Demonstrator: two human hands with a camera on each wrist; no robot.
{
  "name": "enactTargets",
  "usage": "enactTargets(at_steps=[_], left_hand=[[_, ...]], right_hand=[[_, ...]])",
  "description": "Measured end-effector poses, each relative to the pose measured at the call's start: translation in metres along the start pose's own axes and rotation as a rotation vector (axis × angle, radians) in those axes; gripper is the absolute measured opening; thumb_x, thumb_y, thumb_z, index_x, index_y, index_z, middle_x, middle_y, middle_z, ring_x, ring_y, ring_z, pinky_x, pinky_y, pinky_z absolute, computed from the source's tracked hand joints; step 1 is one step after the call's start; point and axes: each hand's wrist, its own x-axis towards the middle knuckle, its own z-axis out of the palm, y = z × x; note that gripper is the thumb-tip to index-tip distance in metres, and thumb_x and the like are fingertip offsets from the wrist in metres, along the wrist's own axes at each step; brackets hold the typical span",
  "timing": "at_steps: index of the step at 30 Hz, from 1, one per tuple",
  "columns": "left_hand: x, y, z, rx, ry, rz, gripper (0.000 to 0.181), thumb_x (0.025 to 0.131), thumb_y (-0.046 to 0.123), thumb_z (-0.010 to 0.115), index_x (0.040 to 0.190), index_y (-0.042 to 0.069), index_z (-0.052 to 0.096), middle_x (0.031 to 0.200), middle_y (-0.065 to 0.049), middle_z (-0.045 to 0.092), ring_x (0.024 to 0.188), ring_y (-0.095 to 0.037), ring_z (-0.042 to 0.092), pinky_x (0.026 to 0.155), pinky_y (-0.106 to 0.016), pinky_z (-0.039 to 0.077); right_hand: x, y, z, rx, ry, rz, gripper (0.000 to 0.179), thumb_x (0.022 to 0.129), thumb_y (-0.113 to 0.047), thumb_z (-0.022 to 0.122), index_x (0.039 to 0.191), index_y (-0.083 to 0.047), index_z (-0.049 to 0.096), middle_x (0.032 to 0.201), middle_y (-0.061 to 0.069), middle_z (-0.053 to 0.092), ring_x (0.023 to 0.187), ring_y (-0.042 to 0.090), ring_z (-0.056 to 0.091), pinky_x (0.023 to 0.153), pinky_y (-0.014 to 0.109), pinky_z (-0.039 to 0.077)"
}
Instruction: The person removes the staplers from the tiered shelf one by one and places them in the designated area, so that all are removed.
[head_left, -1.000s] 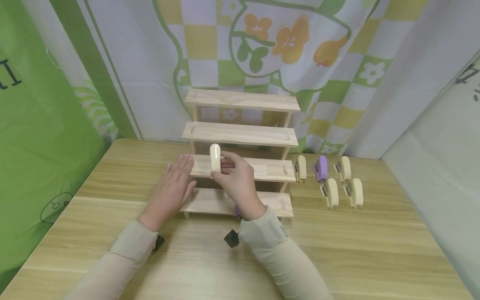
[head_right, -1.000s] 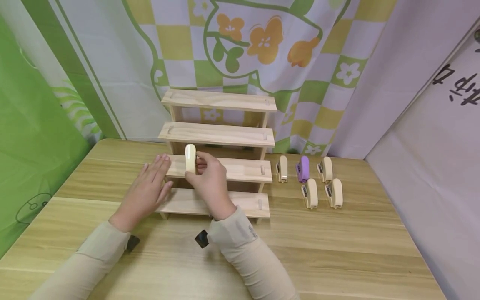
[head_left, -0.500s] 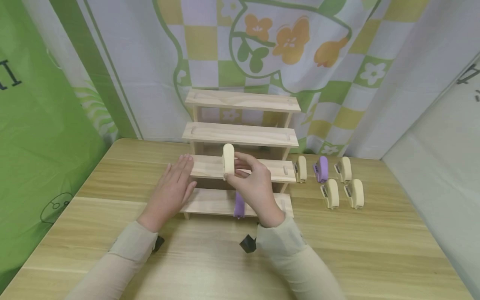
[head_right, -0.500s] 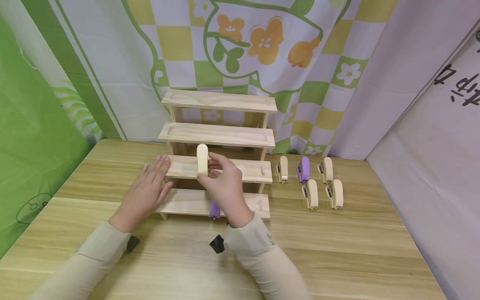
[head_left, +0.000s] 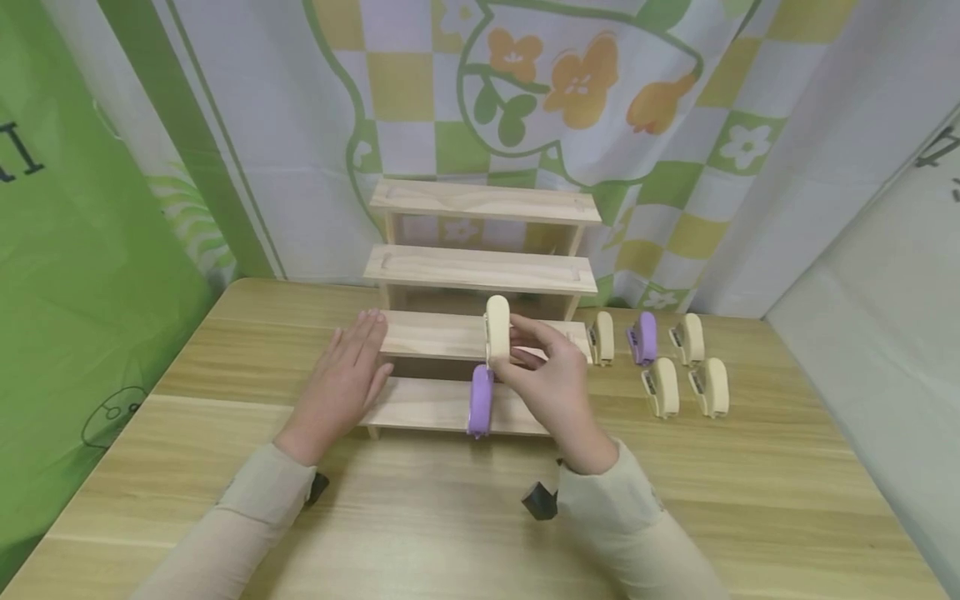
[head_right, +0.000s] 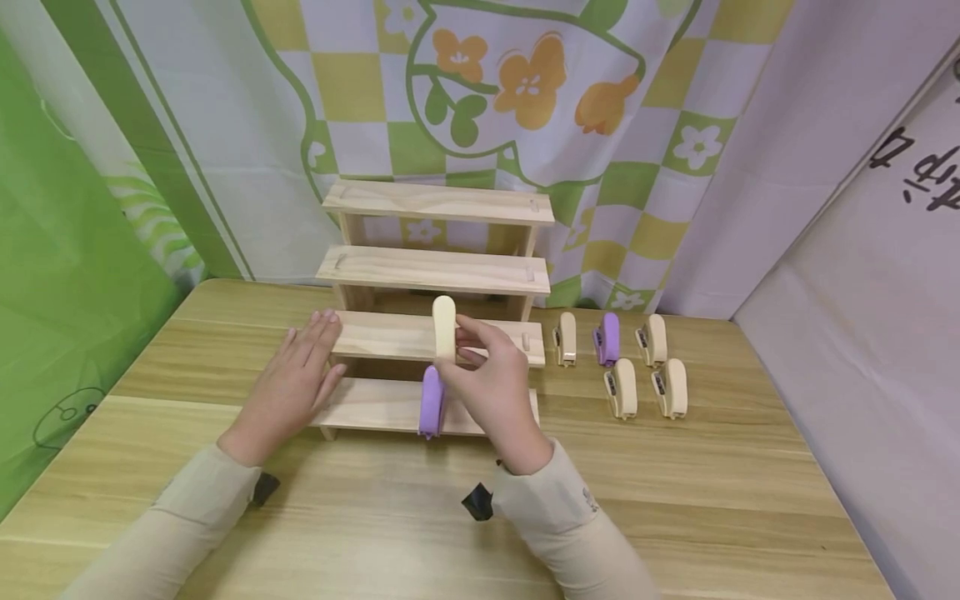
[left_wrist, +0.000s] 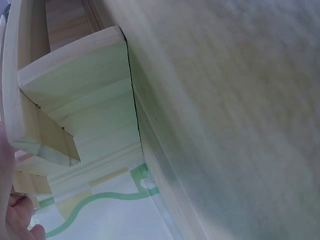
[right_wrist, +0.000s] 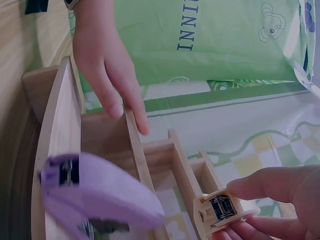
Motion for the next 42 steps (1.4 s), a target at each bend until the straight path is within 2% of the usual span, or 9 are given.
enactTargets(at_steps=[4, 11, 14, 21, 27, 31, 38, 42], left_hand=[[0.0, 0.0, -0.001, 0.005, -0.009, -0.001, 0.068, 0.105, 0.029, 0.05, 0.156, -0.007, 0.024, 0.162, -0.025, 0.027, 0.151, -0.039, 0.024, 0.122, -0.059, 0.023], [0.0, 0.001, -0.002, -0.009, -0.013, -0.006, 0.067, 0.105, 0.028, 0.05, 0.156, -0.007, 0.024, 0.162, -0.025, 0.026, 0.151, -0.039, 0.024, 0.125, -0.055, 0.016], [0.0, 0.0, -0.001, -0.007, -0.014, -0.005, 0.068, 0.105, 0.029, 0.049, 0.157, -0.006, 0.023, 0.163, -0.024, 0.025, 0.152, -0.038, 0.023, 0.125, -0.054, 0.014], [0.001, 0.0, 0.0, -0.005, -0.022, -0.006, 0.068, 0.106, 0.03, 0.048, 0.157, -0.006, 0.022, 0.163, -0.023, 0.024, 0.152, -0.037, 0.022, 0.126, -0.053, 0.013], [-0.001, -0.001, 0.001, -0.001, -0.001, 0.004, 0.066, 0.106, 0.03, 0.048, 0.157, -0.006, 0.023, 0.163, -0.024, 0.025, 0.152, -0.037, 0.023, 0.125, -0.055, 0.017], [-0.001, -0.002, 0.001, -0.003, 0.007, 0.006, 0.066, 0.106, 0.028, 0.048, 0.157, -0.006, 0.024, 0.163, -0.024, 0.026, 0.152, -0.037, 0.024, 0.123, -0.058, 0.02], [0.001, -0.002, 0.001, -0.002, 0.002, 0.009, 0.066, 0.106, 0.029, 0.048, 0.156, -0.007, 0.025, 0.162, -0.025, 0.027, 0.151, -0.039, 0.025, 0.121, -0.061, 0.025], [0.001, -0.001, 0.0, -0.003, -0.005, 0.004, 0.066, 0.106, 0.029, 0.048, 0.156, -0.007, 0.025, 0.162, -0.025, 0.026, 0.151, -0.039, 0.025, 0.122, -0.06, 0.024]], right_hand=[[-0.001, 0.003, -0.014, -0.01, 0.018, -0.005, 0.056, 0.075, 0.015, 0.077, 0.129, 0.008, 0.063, 0.116, 0.023, 0.066, 0.109, 0.03, 0.065, 0.089, 0.023, 0.059], [-0.003, 0.005, -0.039, -0.069, 0.045, -0.019, 0.055, 0.077, 0.013, 0.078, 0.13, 0.008, 0.063, 0.121, 0.022, 0.066, 0.108, 0.029, 0.066, 0.089, 0.021, 0.058], [-0.004, 0.005, -0.05, -0.099, 0.063, -0.022, 0.053, 0.078, 0.012, 0.078, 0.129, 0.008, 0.063, 0.122, 0.021, 0.066, 0.107, 0.024, 0.066, 0.089, 0.02, 0.058], [-0.005, 0.007, -0.078, -0.147, 0.099, 0.005, 0.052, 0.08, 0.011, 0.078, 0.13, 0.009, 0.062, 0.121, 0.022, 0.067, 0.098, 0.001, 0.064, 0.09, 0.017, 0.056], [-0.007, 0.015, -0.097, -0.201, 0.137, 0.002, 0.05, 0.081, 0.008, 0.078, 0.129, 0.008, 0.063, 0.117, 0.021, 0.068, 0.097, 0.001, 0.065, 0.089, 0.016, 0.056], [-0.008, 0.021, -0.105, -0.23, 0.15, 0.04, 0.049, 0.082, 0.005, 0.079, 0.129, 0.006, 0.064, 0.118, 0.022, 0.068, 0.096, -0.001, 0.064, 0.089, 0.014, 0.055], [-0.009, 0.035, -0.119, -0.29, 0.117, 0.143, 0.053, 0.084, -0.001, 0.079, 0.133, 0.006, 0.06, 0.121, 0.023, 0.066, 0.095, -0.005, 0.061, 0.088, 0.013, 0.053], [-0.01, 0.045, -0.126, -0.325, 0.1, 0.189, 0.055, 0.084, -0.004, 0.079, 0.135, 0.005, 0.059, 0.123, 0.022, 0.065, 0.104, 0.008, 0.063, 0.09, 0.013, 0.053]])
